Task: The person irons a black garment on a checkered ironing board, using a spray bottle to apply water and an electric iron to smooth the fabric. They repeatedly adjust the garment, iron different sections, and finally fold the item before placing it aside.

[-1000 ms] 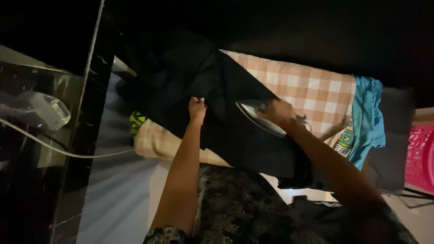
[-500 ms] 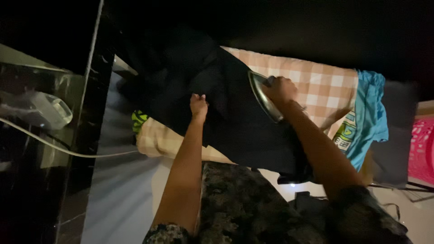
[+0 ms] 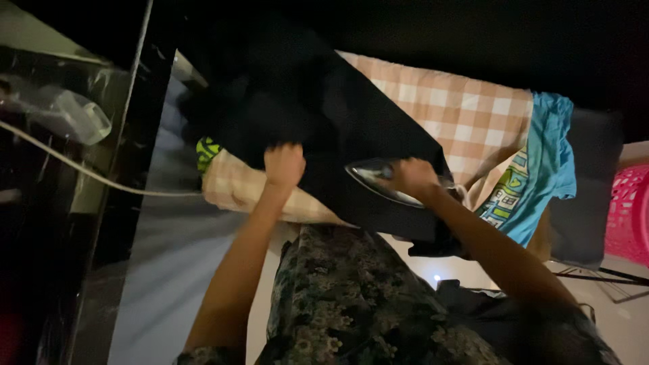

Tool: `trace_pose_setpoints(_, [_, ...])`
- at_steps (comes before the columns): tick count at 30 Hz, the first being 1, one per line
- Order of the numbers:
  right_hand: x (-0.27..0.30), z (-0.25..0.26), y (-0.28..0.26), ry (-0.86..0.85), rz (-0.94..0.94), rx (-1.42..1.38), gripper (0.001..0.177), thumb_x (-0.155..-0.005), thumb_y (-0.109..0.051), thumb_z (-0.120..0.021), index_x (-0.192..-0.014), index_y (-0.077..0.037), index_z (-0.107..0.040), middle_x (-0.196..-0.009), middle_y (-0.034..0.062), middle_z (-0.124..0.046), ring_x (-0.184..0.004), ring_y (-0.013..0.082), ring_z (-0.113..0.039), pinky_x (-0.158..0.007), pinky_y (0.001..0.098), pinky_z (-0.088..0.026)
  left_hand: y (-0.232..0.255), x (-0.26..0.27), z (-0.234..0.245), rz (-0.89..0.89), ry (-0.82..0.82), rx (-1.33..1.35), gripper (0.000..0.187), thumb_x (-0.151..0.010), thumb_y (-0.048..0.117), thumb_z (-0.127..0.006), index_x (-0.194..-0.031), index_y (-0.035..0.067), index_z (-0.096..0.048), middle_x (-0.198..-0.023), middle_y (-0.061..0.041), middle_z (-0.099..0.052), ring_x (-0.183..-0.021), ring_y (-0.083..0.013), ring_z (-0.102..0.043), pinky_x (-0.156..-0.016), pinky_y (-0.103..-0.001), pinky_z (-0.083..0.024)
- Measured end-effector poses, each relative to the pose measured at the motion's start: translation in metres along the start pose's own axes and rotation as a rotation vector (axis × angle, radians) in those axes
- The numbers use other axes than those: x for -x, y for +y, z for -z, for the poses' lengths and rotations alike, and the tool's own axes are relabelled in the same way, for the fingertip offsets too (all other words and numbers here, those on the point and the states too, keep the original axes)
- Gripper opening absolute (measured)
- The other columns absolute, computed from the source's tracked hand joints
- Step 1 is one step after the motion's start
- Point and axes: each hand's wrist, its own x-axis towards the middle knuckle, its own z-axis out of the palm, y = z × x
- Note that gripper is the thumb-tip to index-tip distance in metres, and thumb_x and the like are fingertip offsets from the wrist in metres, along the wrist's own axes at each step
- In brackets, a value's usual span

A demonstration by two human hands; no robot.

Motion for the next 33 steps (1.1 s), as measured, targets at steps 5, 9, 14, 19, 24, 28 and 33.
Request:
trace_pose_setpoints(5, [-0.025,0.013,-0.079,0.086,0.013,-0.077,0.055,-0.089,-0.057,-0.069,-0.108,-0.006,-0.077,-0.099,0.0198,-0.076,-0.088,0.0301,-0.077,-0.080,0.0432,-0.060,-0.007,-0.067,0.053,-0.233,0.271,-0.008,0.004,-0.080,0.013,-0.073,-0.077,0.011,-0.075,-0.081,-0.010,-0.073,-0.079,-0.0300,-0.072,-0.072,-0.046,-0.055])
trace_pose_setpoints(9, [-0.059,0.005,-0.130,0.195,0.036,-0.077,0.055,-0.081,-0.055,-0.077,-0.107,-0.006,-0.076,-0.105,0.0200,-0.074,-0.095,0.0334,-0.074,-0.082,0.0440,-0.059,-0.007,-0.078,0.061,-0.248,0.130,0.131,0.006,-0.078,0.011,-0.075,-0.079,0.016,-0.078,-0.087,-0.005,-0.075,-0.085,-0.0269,-0.073,-0.079,-0.044,-0.056])
trace_pose_setpoints(14, [-0.092,-0.006,-0.178,0.221,0.058,-0.160,0.055,-0.082,-0.056,-0.075,-0.103,-0.005,-0.076,-0.105,0.0208,-0.075,-0.095,0.0342,-0.074,-0.081,0.0439,-0.059,-0.018,-0.072,0.049,-0.186,0.118,0.231,0.004,-0.082,0.015,-0.075,-0.084,0.015,-0.079,-0.093,-0.007,-0.075,-0.089,-0.0264,-0.072,-0.082,-0.043,-0.056])
trace_pose_setpoints(19, [-0.094,-0.015,-0.191,0.170,0.113,-0.093,0.046,-0.092,-0.051,-0.069,-0.101,-0.006,-0.077,-0.103,0.0242,-0.074,-0.095,0.0348,-0.074,-0.085,0.0433,-0.059,-0.025,-0.079,0.046,-0.140,0.071,0.260,0.008,-0.090,0.015,-0.072,-0.094,0.015,-0.078,-0.100,-0.005,-0.075,-0.094,-0.0262,-0.072,-0.084,-0.042,-0.056])
trace_pose_setpoints(24, [-0.045,-0.020,-0.150,-0.010,0.175,-0.009,0.045,-0.080,-0.046,-0.073,-0.107,-0.010,-0.076,-0.102,0.0171,-0.076,-0.096,0.0324,-0.074,-0.086,0.0452,-0.058,-0.028,-0.091,0.043,-0.123,0.010,0.305,0.010,-0.088,0.020,-0.074,-0.095,0.015,-0.078,-0.103,-0.008,-0.073,-0.097,-0.0287,-0.070,-0.086,-0.044,-0.055])
trace_pose_setpoints(28, [-0.015,-0.027,-0.097,-0.102,0.048,0.109,0.064,-0.089,-0.068,-0.062,-0.109,-0.009,-0.076,-0.102,0.0159,-0.076,-0.096,0.0292,-0.074,-0.085,0.0449,-0.059,-0.030,-0.095,0.031,-0.122,-0.019,0.384,0.012,-0.086,0.024,-0.076,-0.095,0.016,-0.079,-0.107,-0.009,-0.073,-0.100,-0.0303,-0.069,-0.087,-0.044,-0.054])
trace_pose_setpoints(33, [0.027,-0.035,-0.019,0.026,-0.165,0.007,0.073,-0.079,-0.081,-0.063,-0.102,-0.014,-0.081,-0.093,0.0165,-0.076,-0.086,0.0313,-0.075,-0.079,0.0450,-0.062,-0.027,-0.094,0.022,-0.094,-0.156,0.419,0.014,-0.088,0.025,-0.076,-0.097,0.015,-0.078,-0.108,-0.008,-0.074,-0.103,-0.0308,-0.069,-0.089,-0.045,-0.054])
